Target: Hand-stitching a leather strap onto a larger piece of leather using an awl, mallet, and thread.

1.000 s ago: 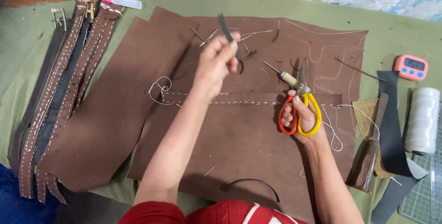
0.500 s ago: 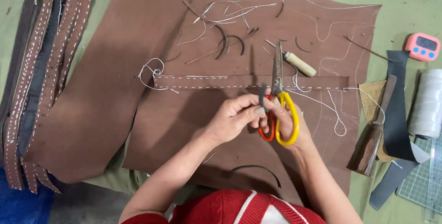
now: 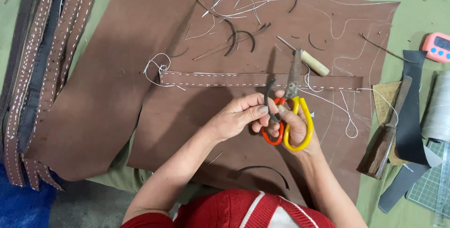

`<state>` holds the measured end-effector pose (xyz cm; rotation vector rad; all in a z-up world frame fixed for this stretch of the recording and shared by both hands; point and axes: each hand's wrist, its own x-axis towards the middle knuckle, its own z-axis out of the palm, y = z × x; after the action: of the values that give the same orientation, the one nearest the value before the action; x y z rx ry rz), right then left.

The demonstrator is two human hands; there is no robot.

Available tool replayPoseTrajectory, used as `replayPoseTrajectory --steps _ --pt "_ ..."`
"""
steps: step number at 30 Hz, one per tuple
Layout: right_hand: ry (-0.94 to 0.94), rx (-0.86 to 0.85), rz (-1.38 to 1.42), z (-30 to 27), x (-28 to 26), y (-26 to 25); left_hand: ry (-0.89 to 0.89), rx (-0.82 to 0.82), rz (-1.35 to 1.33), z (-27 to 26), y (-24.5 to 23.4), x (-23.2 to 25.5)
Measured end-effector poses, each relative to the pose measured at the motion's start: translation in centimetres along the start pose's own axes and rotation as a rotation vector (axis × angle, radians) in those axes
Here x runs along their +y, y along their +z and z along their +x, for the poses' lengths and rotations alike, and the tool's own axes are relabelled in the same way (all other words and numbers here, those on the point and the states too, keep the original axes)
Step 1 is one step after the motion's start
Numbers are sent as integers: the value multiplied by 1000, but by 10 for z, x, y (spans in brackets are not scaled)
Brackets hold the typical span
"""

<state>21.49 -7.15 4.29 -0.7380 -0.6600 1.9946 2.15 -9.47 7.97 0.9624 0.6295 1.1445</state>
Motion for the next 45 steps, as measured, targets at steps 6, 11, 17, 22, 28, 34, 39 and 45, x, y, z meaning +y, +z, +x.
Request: replayPoseTrajectory --steps 6,11,17,22,28,34,39,45 --pt "-44 -76 -29 -7 -1 -2 -58 -49 -5 0 -3 11" --pt "-1 -74 15 -3 20 -29 -123 -93 94 -1 0 19" --pt "-31 -107 -53 -7 -12 9 -175 -97 209 0 -8 27" --pt "-77 -35 -181 -7 1 1 -197 -58 277 5 -7 22" --pt "-165 57 -218 -13 1 14 28 95 15 10 -6 0" --pt "-210 67 -271 -15 4 10 63 275 233 19 -2 12" --pt "-211 58 -278 -20 2 19 78 495 205 23 2 19" --pt "-225 49 -358 -26 7 14 164 612 249 28 -19 16"
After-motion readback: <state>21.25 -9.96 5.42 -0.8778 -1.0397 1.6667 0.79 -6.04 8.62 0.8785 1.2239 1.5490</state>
